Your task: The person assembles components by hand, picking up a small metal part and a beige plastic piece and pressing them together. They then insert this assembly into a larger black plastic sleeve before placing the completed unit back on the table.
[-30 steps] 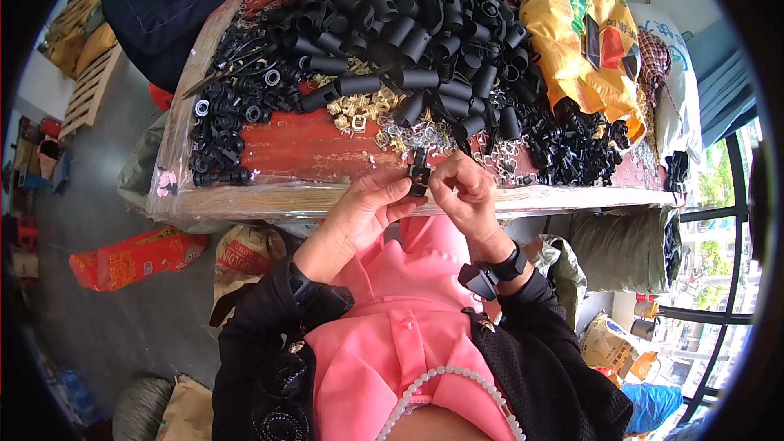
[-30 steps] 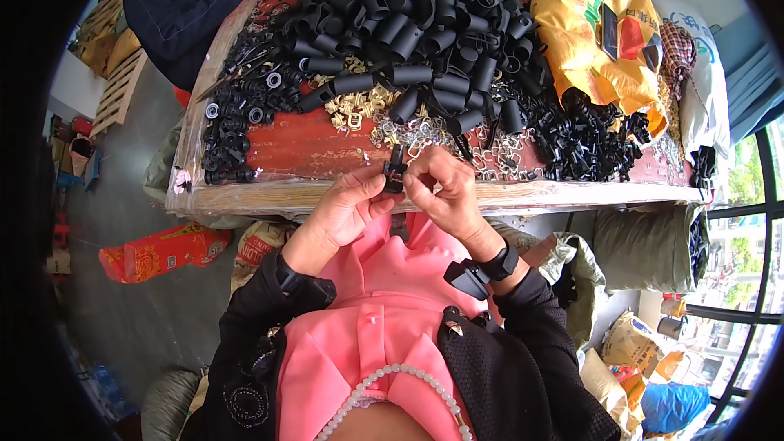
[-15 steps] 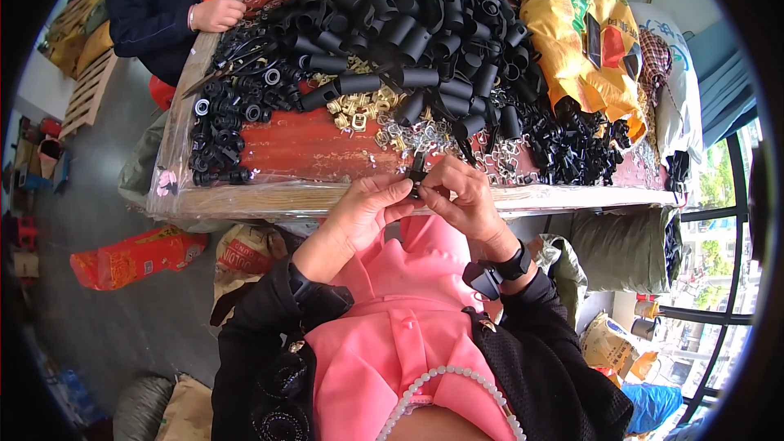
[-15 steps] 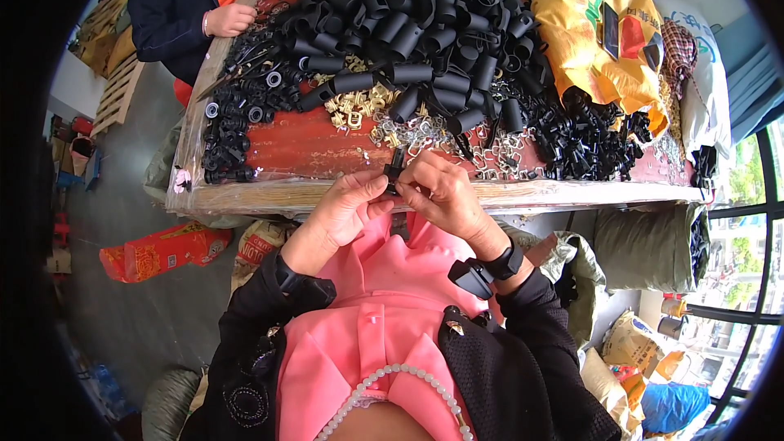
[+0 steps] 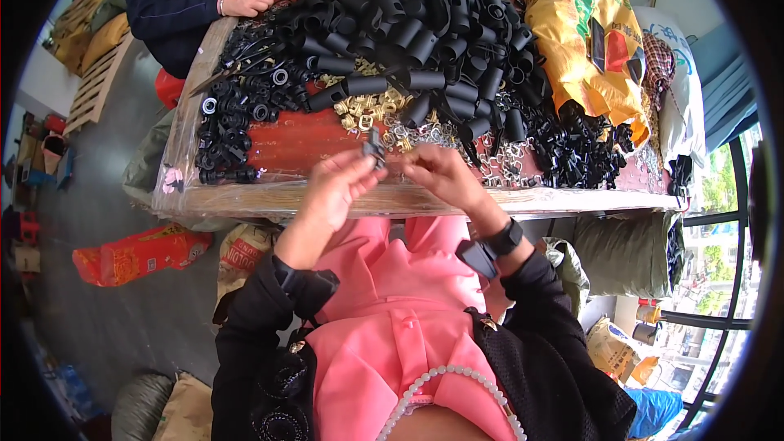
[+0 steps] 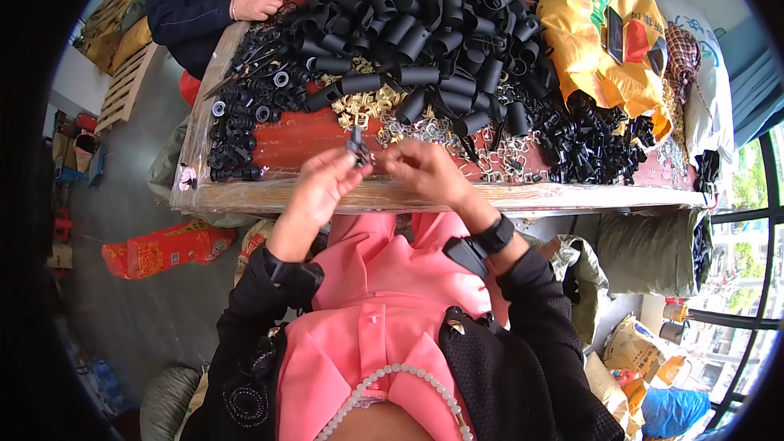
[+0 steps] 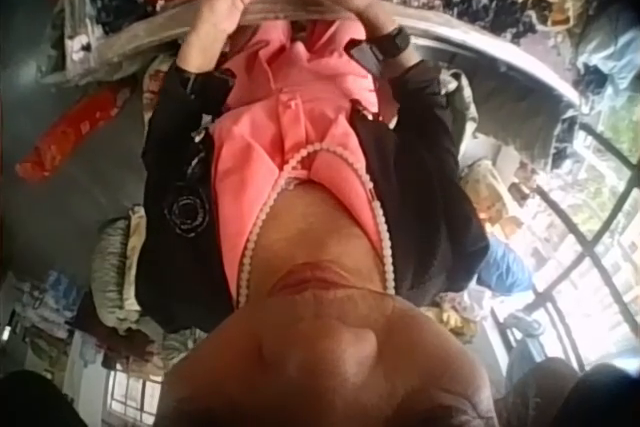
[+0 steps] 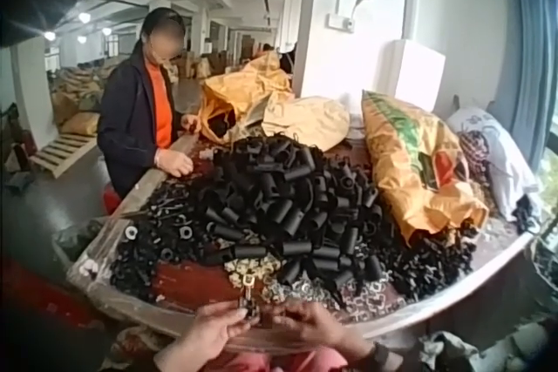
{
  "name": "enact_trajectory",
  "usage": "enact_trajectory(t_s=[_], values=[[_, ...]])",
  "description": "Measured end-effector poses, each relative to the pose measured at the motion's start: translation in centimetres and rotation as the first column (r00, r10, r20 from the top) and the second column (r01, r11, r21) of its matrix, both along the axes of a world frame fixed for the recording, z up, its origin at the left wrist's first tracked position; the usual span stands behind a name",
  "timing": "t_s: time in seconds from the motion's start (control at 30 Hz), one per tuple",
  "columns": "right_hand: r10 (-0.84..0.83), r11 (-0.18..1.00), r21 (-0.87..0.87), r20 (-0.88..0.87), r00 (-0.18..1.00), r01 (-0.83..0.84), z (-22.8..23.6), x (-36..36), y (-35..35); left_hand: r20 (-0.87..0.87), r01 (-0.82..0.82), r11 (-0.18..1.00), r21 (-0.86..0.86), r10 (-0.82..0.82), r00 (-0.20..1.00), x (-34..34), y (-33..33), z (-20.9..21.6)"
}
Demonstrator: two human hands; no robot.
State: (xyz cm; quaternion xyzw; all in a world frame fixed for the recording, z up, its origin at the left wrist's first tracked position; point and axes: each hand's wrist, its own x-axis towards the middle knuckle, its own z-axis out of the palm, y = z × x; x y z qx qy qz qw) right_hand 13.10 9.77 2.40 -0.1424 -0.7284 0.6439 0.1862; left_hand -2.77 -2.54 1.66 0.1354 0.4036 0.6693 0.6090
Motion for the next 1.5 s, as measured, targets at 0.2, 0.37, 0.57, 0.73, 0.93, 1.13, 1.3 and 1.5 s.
enact_trajectory(t_s=[0.2,0.37,0.57,0.73,0.93,1.13,1.3,1.5], values=[[-0.282,0.644,0.764,0.207,0.937,0.025,-1.9,-8.7,2.5,0.175,-0.259,0.960,-0.110,0.275,0.945,-2.5,2.3,-2.2],[-0.389,0.496,0.864,0.126,0.913,0.092,-3.4,-8.8,2.3,0.152,-0.299,0.941,-0.159,0.323,0.934,-1.7,2.6,-2.2],[-0.337,0.749,0.558,-0.143,0.931,0.357,-1.7,-4.5,0.0,0.080,-0.174,0.963,0.208,0.160,0.984,0.4,2.1,-1.3],[-0.256,0.860,-0.437,0.080,0.963,0.265,-0.5,-0.6,-0.2,-0.175,-0.031,0.978,0.207,0.068,0.982,2.3,1.8,0.5],[-0.140,0.545,-0.834,0.014,0.990,0.089,0.3,1.2,-0.6,-0.406,0.157,0.947,0.280,-0.032,0.913,3.0,1.4,1.1],[-0.173,0.740,-0.671,-0.120,0.978,0.049,0.3,2.2,0.1,-0.221,0.084,0.955,0.283,-0.020,0.975,3.2,1.4,0.9],[-0.180,0.946,-0.298,-0.165,0.970,0.125,1.6,2.5,0.8,0.054,0.174,0.981,0.088,-0.179,0.982,2.7,1.1,1.2],[0.028,0.998,0.061,-0.097,0.995,-0.022,3.6,1.8,1.2,0.207,0.199,0.976,0.091,-0.214,0.955,2.7,1.0,1.3]])
